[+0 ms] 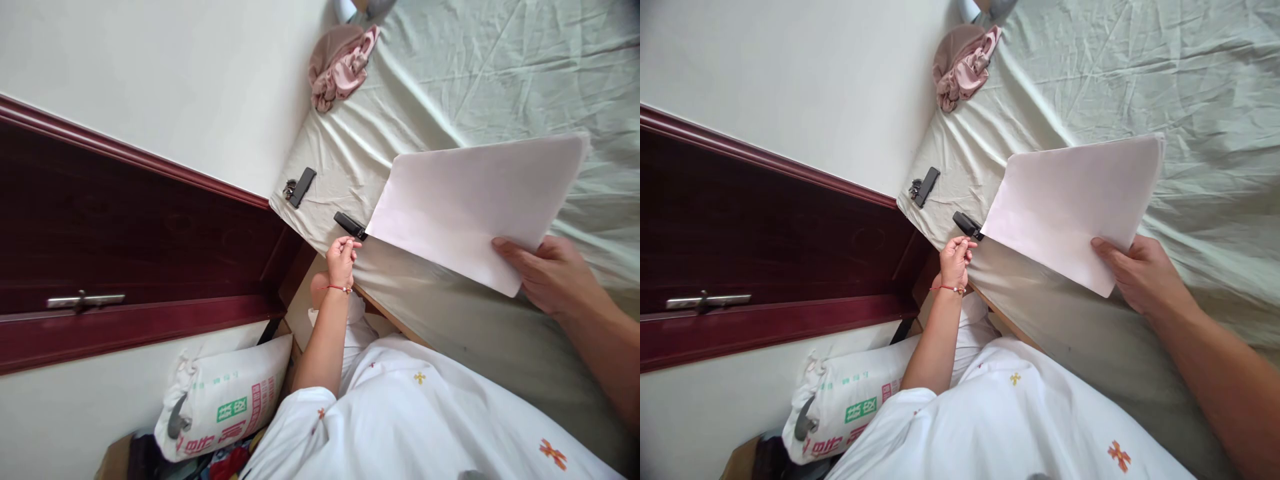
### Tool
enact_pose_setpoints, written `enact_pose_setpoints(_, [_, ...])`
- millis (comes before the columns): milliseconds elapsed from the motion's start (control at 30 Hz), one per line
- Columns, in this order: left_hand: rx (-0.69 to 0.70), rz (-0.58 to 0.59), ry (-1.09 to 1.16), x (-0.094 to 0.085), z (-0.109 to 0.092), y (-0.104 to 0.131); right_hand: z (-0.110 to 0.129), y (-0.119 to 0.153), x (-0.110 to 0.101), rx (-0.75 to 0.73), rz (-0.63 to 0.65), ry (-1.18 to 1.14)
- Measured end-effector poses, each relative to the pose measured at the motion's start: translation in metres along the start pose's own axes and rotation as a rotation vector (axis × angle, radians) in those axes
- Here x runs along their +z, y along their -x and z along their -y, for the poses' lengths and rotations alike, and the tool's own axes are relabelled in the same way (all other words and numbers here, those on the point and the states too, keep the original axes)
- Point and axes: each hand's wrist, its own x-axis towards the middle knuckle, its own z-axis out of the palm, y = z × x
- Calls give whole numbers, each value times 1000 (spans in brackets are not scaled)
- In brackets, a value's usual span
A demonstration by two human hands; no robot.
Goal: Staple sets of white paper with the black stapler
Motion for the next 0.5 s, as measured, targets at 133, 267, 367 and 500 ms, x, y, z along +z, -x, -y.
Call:
enact_pose_setpoints(133, [23,-57,-17,-1,3,-3,1,6,6,9,13,31])
enact_pose_setpoints(267, [61,-90,-61,-1,10,-4,-2,10,10,15,76,52])
enact_pose_setpoints(367, [123,-137,-151,-2,16,-6,-6,11,11,9,103,143])
enact_pose_setpoints(500, [304,-153,-347,-7,18,-7,-6,15,16,-47,98,244])
